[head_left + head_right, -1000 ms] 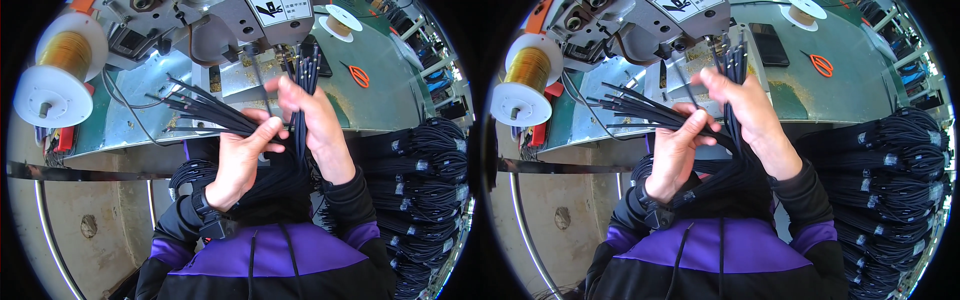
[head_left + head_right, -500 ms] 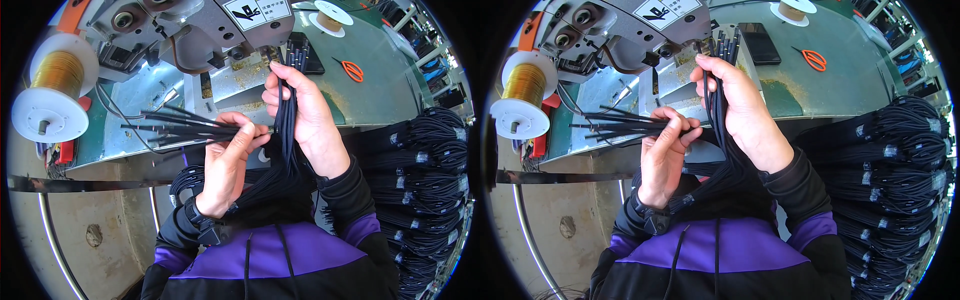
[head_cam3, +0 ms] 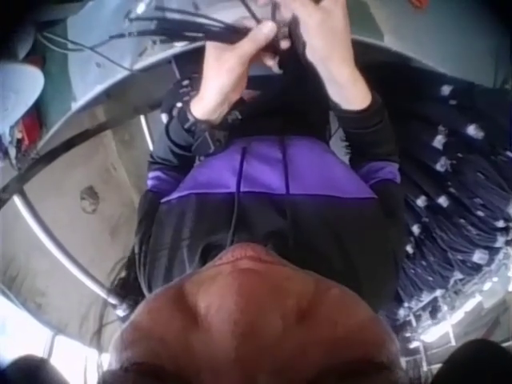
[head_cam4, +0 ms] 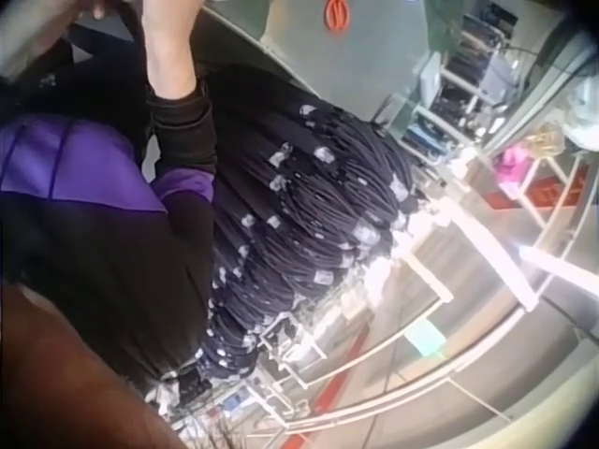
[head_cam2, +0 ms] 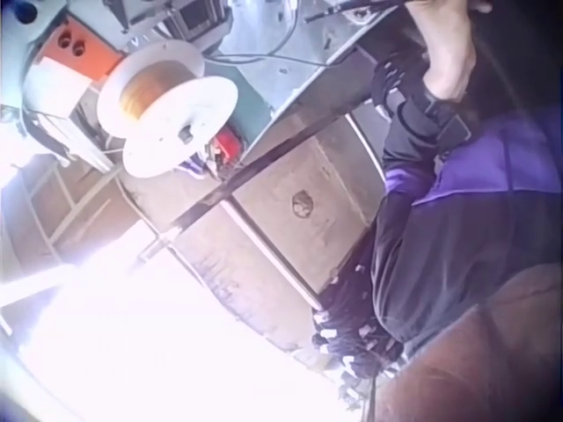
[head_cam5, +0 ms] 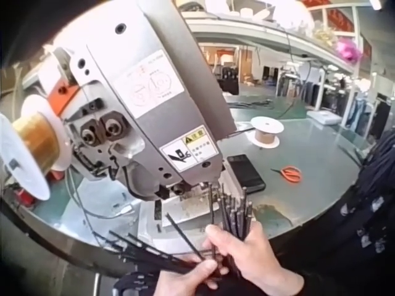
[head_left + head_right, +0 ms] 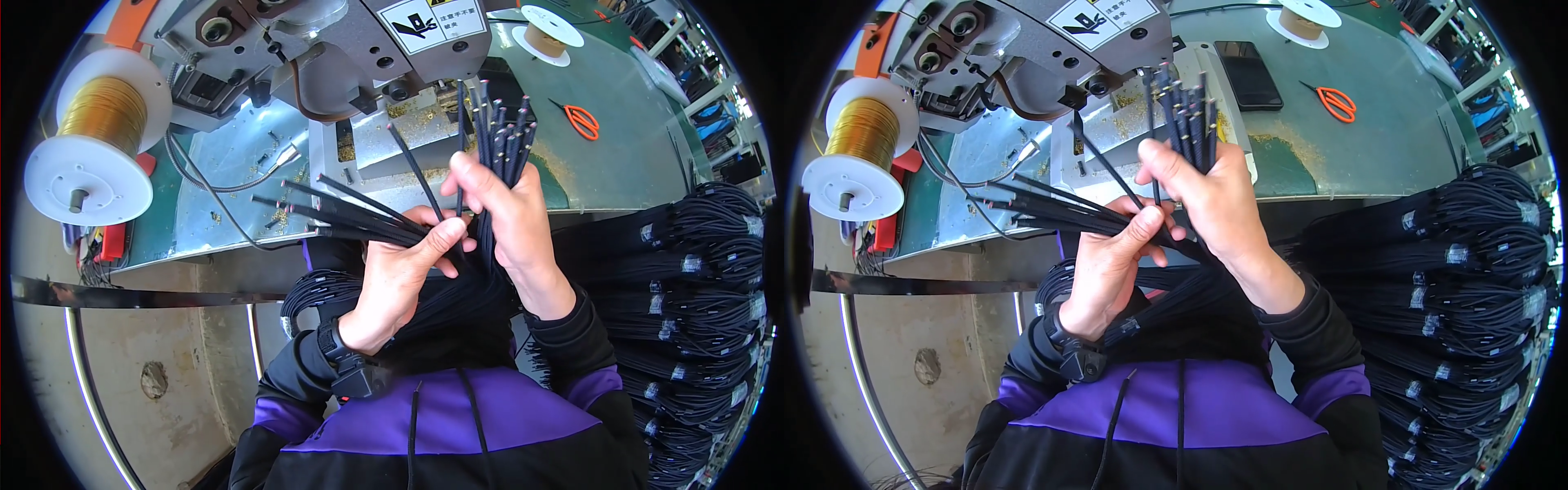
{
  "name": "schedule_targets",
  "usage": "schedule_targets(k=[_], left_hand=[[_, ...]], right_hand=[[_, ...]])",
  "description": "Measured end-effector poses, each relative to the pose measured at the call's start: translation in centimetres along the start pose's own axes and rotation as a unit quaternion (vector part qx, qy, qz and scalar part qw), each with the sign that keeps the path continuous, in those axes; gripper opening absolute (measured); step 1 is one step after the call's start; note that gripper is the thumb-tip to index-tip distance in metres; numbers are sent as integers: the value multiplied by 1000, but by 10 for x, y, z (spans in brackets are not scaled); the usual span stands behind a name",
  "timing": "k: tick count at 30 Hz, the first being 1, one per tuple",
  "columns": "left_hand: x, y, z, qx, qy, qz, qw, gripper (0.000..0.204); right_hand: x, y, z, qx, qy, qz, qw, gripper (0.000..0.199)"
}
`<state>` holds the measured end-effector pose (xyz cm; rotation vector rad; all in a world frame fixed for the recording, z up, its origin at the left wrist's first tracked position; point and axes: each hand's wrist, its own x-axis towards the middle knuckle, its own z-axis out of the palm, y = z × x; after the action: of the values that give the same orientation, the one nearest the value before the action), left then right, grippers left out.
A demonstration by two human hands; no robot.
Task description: The person picks up a bundle of cables, feeds the ends of individual cables one at a time into a machine, and trims a cable end with shears. They then hang the bundle on a rack and retrieve a new bundle to repeat the process.
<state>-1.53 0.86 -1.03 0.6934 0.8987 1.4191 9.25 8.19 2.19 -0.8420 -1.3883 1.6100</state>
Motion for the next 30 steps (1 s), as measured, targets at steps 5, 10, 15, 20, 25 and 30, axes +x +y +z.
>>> schedule_targets(k=[5,10,15,20,25,30], left_hand=[[1,-4,3,-68,72,59,993,16],[3,5,1,-53,75,68,993,14],[9,6,-1,-6,26,48,998,18],[11,1,3,6,-19,-12,1000,19],[7,4,5,-20,80,19,996,16],[4,4,-3,-85,57,88,991,17]], right_hand=[[11,-3,0,86,25,10,996,26],[28,-5,-3,187,8,136,973,25],[22,-10,4,143,1,118,983,25],[-1,-10,6,42,-20,66,997,25],[13,-2,-3,99,24,46,994,24],[38,-1,-1,231,1,122,965,23]])
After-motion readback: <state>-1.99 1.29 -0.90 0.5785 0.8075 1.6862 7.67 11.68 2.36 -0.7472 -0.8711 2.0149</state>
